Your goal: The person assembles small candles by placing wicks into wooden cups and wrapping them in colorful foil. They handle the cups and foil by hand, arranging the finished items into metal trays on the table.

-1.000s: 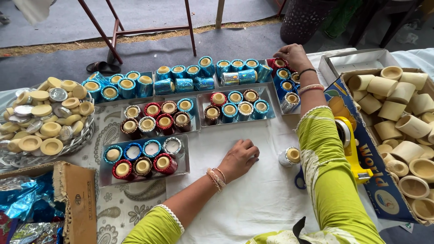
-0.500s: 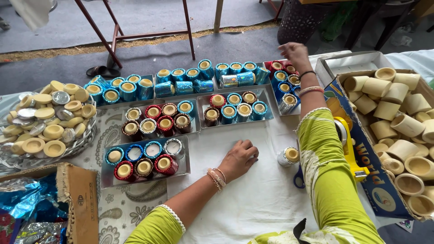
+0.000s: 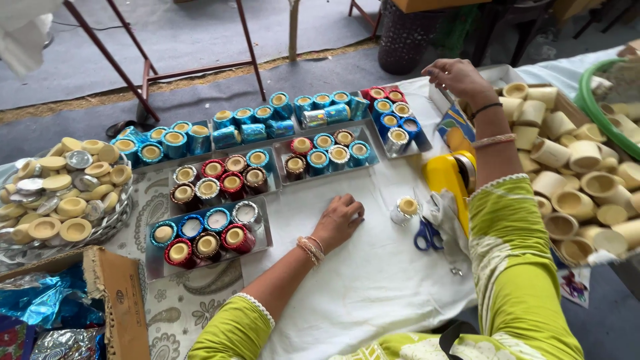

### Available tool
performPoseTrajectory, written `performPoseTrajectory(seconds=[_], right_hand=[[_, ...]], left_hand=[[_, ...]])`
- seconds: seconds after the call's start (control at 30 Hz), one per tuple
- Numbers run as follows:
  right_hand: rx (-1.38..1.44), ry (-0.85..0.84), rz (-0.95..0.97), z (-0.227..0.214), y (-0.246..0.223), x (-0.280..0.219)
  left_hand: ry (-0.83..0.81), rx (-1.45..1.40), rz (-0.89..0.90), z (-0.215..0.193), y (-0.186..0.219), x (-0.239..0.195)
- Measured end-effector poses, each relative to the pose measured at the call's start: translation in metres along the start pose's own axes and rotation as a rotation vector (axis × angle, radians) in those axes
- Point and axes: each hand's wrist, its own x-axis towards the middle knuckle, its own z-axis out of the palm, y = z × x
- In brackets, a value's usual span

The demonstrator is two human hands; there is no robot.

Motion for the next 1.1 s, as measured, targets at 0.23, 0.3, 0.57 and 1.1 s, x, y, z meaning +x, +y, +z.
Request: performPoseTrajectory(seconds=[0.23,0.3,0.57,1.1], right_hand=[[-0.372,-0.231,-0.104,-0.013,-0.075,-0.152],[-0.428,-0.344,-0.129,0.0,-0.074,-0.193],[-0.335,-0.281,-0.128,0.089,-0.089,-0.284],[0.466,-0.148,0.143,0.115,-0.058,-0.275]], left_hand=[[-0.002,0.01,0.015,-0.001,0.0,-0.001],[-0.054,0.016,0.016,-0.004,-0.001,0.0],[-0.248,0.049,-0.077,-0.015,0.013,0.015],[0.005,-0.171,0.214,0.009,0.065,0.035]])
